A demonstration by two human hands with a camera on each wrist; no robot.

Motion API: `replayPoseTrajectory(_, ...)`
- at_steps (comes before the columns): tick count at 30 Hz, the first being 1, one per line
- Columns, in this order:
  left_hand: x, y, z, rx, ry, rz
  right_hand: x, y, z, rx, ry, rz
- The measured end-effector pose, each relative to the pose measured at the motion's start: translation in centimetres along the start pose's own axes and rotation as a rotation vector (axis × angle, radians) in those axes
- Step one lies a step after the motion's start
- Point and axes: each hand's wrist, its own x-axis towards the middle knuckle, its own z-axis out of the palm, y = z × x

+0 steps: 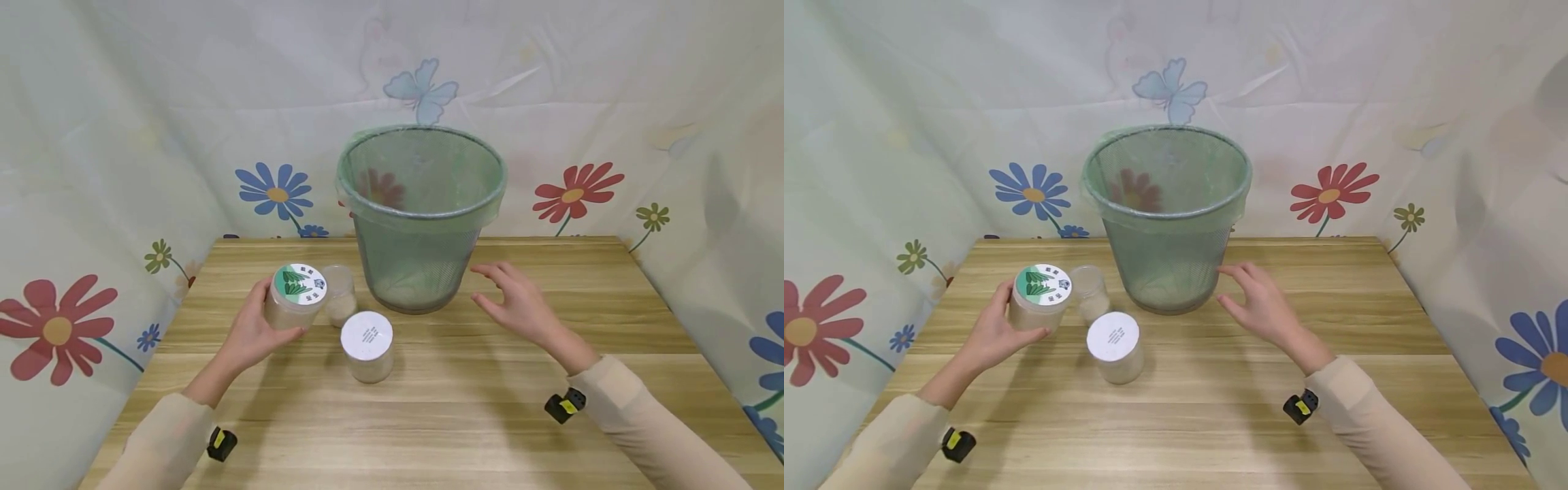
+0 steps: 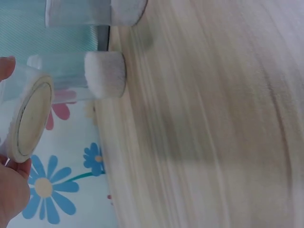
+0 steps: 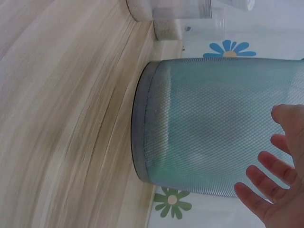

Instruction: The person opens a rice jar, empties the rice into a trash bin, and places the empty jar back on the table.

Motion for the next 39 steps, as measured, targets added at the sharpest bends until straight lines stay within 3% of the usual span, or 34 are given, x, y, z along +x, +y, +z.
replayPoseTrajectory(9,0.6,1.6,-0.1,0.016,0.028,0.112,0.6,-1.2,0.4,0.015,0.007,-0.027)
replayPoseTrajectory(16,1.0,3.2,0.1,0.028,0.006,0.134,1.1,-1.8,0.6,0.031,0.014,-0.033)
replayPoseTrajectory(29,1.8,5.5,2.1,0.005,-0.041,0.185,2.2,-3.4,1.0,0.066,0.022,-0.039)
replayPoseTrajectory(39,2.4,6.9,3.0,0.004,-0.064,0.286,2.9,-4.4,1.0,0.099,0.016,-0.048)
